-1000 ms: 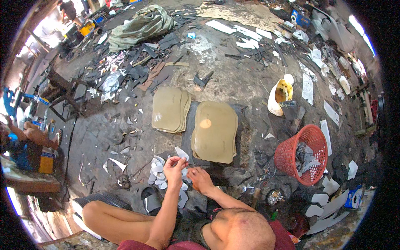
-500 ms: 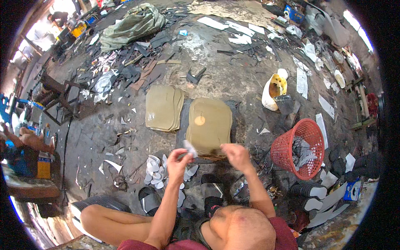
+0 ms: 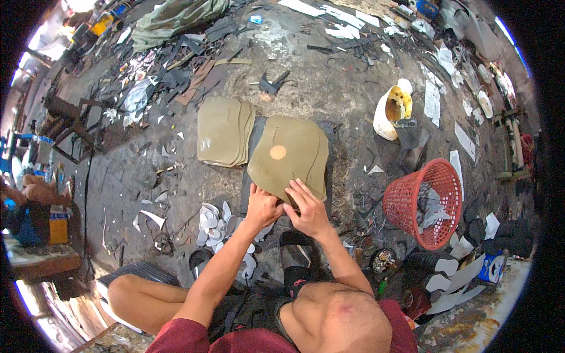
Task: The person sits on the floor and sorts small grey shoe insoles from a red basket, placing them onto a stack of larger beige insoles. The person handles the insoles one by one, arranging them on the stack.
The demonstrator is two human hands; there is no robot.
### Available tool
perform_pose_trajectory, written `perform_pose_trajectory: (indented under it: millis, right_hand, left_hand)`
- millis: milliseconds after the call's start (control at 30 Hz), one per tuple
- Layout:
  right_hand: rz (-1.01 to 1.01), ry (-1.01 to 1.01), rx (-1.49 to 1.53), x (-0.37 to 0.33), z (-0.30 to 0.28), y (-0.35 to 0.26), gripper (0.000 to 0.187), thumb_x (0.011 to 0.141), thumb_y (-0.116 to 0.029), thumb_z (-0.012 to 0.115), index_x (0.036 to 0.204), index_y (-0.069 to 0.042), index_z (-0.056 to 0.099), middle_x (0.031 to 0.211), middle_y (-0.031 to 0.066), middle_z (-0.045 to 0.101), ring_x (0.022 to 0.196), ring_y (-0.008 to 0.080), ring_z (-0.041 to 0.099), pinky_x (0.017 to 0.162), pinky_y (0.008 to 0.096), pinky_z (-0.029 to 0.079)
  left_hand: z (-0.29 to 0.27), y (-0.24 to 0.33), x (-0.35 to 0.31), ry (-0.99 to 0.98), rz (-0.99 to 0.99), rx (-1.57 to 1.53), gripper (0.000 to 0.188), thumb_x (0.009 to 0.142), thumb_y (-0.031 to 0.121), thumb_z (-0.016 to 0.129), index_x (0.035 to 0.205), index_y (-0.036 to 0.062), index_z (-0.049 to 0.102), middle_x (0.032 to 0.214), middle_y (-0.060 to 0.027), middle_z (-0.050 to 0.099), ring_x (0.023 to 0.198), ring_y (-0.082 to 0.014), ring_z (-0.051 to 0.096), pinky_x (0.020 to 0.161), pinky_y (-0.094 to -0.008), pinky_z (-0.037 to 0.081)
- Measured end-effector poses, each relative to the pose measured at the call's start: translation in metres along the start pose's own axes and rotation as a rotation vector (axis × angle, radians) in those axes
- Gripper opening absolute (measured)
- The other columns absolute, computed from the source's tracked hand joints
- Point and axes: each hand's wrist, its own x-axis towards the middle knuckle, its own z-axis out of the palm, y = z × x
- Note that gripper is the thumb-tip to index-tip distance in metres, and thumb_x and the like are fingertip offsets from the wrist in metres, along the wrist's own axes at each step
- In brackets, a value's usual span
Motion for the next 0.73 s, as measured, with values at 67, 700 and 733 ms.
perform_pose_trajectory:
  millis: [67, 700, 733]
  right_hand:
    - [-0.062, 0.089, -0.03, -0.007, 0.003, 0.006, 0.028, 0.089, -0.012, 0.07, 0.116, -0.001, 0.069, 0.124, 0.0151, 0.07, 0.117, 0.0328, 0.067, 0.096, 0.0415, 0.057]
    - [0.16, 0.074, 0.03, -0.001, -0.004, 0.037, 0.014, 0.091, -0.01, 0.068, 0.105, -0.005, 0.068, 0.087, 0.0178, 0.073, 0.082, 0.0355, 0.073, 0.072, 0.0448, 0.059]
    - [0.145, 0.073, 0.04, 0.0, -0.004, 0.041, 0.016, 0.091, -0.01, 0.069, 0.106, -0.005, 0.068, 0.09, 0.0188, 0.075, 0.083, 0.0351, 0.074, 0.073, 0.0441, 0.06]
  left_hand:
    - [0.003, -0.003, 0.001, -0.025, -0.04, -0.051, 0.038, 0.076, 0.026, 0.076, 0.113, 0.0159, 0.076, 0.127, -0.0107, 0.066, 0.12, -0.0355, 0.055, 0.099, -0.0498, 0.039]
    - [0.0, 0.017, 0.011, 0.06, -0.144, -0.001, 0.031, 0.082, 0.036, 0.082, 0.113, 0.0321, 0.082, 0.103, -0.0006, 0.057, 0.103, -0.0251, 0.052, 0.084, -0.0432, 0.038]
    - [-0.004, 0.019, 0.011, -0.099, -0.26, -0.071, 0.033, 0.083, 0.035, 0.079, 0.115, 0.0281, 0.081, 0.123, -0.0034, 0.062, 0.117, -0.0283, 0.051, 0.096, -0.044, 0.038]
